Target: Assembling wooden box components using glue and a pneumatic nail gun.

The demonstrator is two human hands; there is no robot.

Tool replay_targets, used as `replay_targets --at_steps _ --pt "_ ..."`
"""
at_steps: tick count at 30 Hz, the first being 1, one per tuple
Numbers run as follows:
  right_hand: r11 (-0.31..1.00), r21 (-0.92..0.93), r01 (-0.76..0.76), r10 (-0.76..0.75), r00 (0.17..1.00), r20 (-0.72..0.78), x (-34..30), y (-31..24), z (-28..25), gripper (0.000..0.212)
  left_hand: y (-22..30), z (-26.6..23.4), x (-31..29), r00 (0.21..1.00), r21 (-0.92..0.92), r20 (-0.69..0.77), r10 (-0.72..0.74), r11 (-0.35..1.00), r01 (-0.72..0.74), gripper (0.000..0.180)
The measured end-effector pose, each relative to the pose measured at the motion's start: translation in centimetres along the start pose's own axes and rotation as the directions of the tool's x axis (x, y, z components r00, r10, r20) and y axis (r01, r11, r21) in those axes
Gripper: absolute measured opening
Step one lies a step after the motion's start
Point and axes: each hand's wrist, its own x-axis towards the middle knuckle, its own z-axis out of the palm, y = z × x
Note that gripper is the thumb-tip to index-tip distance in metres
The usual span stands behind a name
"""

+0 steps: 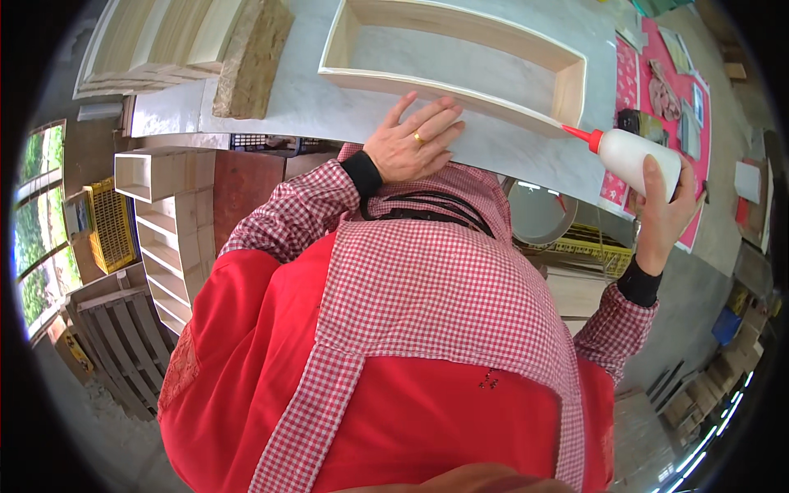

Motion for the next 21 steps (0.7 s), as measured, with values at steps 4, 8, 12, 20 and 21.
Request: replay_targets --at_steps 4,8,12,20,21 --pt "0.997 0.002 -0.081 0.081 0.997 -0.013 0.2 0.2 -0.9 0.040 -0.1 0.3 0.0 1.000 0.022 0.012 -0.011 1.000 0.011 0.049" --pt "0.992 -0.006 -0.123 0.123 0.992 -0.036 0.7 0.0 -1.2 0.039 -0.5 0.3 0.2 1.000 0.016 -0.009 0.000 1.000 0.001 0.051" --pt "0.998 0.020 -0.064 0.065 0.995 -0.079 2.1 1.7 -0.9 0.039 -1.1 0.3 0.0 0.999 -0.031 0.038 -0.022 0.999 0.023 0.047" --pt "0.997 0.042 0.062 -0.036 0.894 -0.446 10.6 7.9 5.6 0.051 0.0 -0.8 0.1 0.996 -0.109 0.074 -0.040 0.993 0.048 0.044" --pt "0.999 0.033 0.015 0.002 0.886 -0.464 12.3 8.1 6.7 0.053 0.2 -0.9 0.1 0.997 -0.109 0.065 -0.031 0.993 0.038 0.044"
